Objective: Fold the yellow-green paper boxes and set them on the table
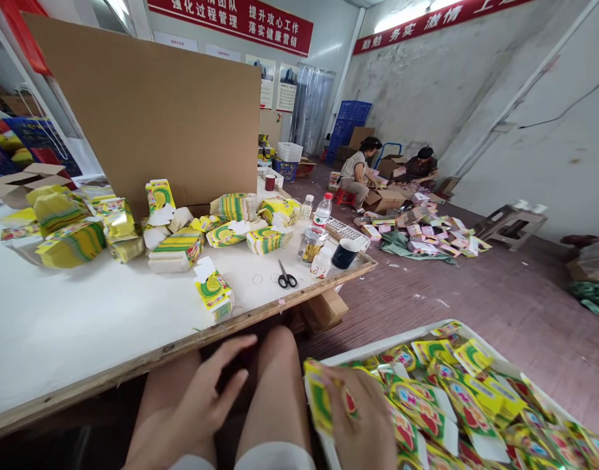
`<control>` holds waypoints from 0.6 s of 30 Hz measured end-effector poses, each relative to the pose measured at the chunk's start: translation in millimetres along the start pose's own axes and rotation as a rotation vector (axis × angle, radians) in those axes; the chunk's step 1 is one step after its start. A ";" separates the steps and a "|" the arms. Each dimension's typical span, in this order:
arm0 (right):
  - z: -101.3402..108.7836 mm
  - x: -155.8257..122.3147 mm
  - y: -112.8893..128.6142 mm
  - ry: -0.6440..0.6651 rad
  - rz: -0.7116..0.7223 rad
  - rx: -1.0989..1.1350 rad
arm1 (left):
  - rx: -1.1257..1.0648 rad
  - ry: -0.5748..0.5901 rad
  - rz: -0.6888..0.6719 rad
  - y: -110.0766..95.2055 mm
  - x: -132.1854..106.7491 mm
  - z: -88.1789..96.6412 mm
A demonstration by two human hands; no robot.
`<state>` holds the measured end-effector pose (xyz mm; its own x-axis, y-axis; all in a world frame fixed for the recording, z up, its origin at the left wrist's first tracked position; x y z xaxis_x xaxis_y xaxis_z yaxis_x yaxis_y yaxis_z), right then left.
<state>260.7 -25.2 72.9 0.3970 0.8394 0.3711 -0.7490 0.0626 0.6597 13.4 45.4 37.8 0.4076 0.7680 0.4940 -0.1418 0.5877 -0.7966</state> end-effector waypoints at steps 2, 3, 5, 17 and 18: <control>19.4 3.6 -20.7 -0.093 -0.007 -0.262 | 0.115 -0.088 -0.001 18.1 13.1 22.6; 24.1 2.9 -29.2 -0.110 -0.020 -0.324 | 0.260 -0.145 -0.014 27.8 19.5 34.6; 21.8 -2.2 -38.9 -0.097 -0.048 -0.307 | 0.527 -0.224 0.003 50.0 29.6 53.4; -56.7 -9.4 15.2 0.281 -0.259 0.334 | 0.616 -0.275 -0.096 55.6 14.6 70.2; -61.6 -11.3 20.0 0.307 -0.303 0.421 | 0.596 -0.269 -0.141 41.7 11.4 65.6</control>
<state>208.5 -0.1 41.7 0.3418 0.9390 -0.0377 -0.3274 0.1566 0.9318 -47.1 95.3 33.1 0.2300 0.6651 0.7104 -0.6093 0.6676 -0.4278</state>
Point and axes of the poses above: each hand's wrist, its own x-axis towards the middle knuckle, its own z-axis out of the back of the hand, y = z × x, the point moved 5 cm from there along x, towards the middle knuckle, and after that the axes turned 8 degrees about -z, right-handed, at the moved point
